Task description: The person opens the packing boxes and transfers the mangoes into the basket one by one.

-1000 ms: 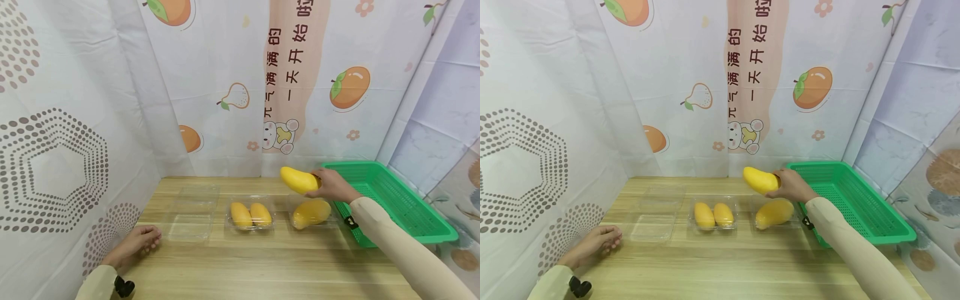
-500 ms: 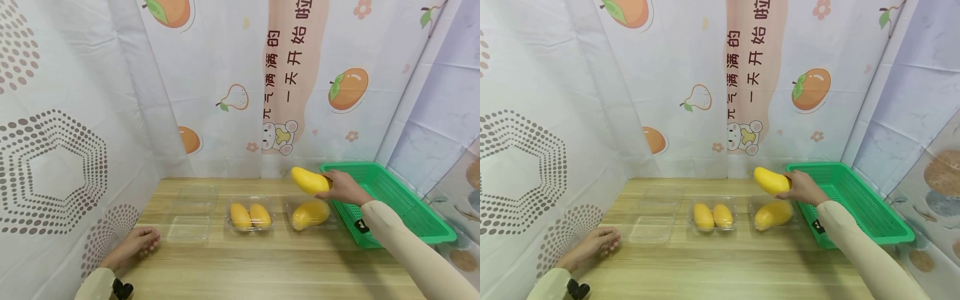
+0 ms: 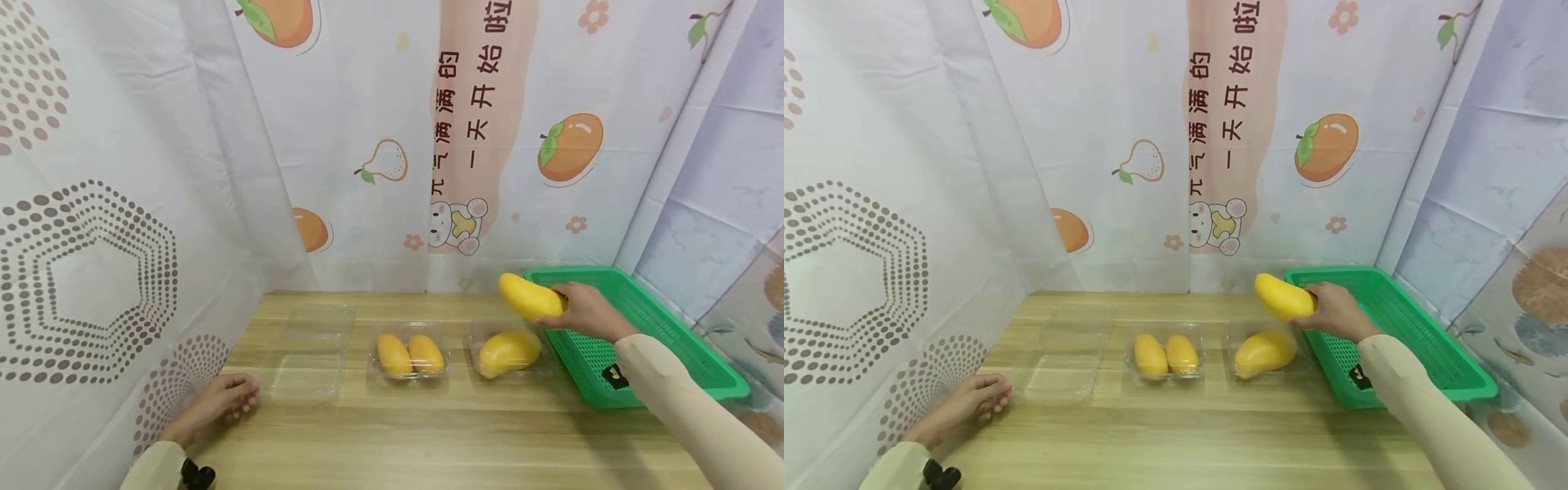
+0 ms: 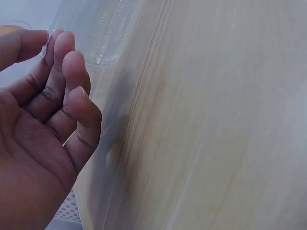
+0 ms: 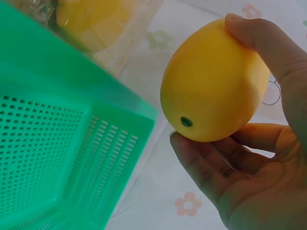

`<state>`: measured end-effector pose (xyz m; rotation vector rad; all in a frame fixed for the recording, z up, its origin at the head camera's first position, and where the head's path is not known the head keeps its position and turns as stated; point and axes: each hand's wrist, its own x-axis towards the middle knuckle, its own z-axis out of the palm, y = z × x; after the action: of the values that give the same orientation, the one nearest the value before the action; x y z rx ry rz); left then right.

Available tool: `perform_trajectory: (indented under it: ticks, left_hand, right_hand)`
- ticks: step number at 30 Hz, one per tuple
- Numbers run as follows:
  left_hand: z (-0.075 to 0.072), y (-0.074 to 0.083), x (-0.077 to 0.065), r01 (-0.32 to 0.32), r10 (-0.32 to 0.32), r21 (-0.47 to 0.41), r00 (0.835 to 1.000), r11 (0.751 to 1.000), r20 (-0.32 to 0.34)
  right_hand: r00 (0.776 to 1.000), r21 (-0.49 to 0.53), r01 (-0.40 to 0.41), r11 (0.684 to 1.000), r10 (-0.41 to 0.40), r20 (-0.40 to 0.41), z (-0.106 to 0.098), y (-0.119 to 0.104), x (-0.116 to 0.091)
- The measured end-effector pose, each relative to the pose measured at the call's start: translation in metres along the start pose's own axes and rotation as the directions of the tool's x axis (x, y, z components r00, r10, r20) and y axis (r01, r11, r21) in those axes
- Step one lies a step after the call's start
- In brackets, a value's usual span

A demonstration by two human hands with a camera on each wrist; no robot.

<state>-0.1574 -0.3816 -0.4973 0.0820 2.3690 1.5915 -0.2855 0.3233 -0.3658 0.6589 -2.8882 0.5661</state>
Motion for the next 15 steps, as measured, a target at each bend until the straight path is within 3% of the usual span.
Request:
perform_trajectory:
  ticks: [8,15]
  left_hand:
    - [-0.001,0.001,0.001,0.024,-0.024,-0.022,1.0,0.999,0.003]
    - [0.0,0.0,0.001,0.009,-0.009,-0.017,1.0,1.0,-0.006]
  right_hand:
    - [0.999,-0.01,-0.037,0.999,0.037,-0.009,-0.007,0.014,-0.012]
    - [0.998,-0.011,-0.069,0.998,0.068,-0.015,-0.009,0.029,-0.024]
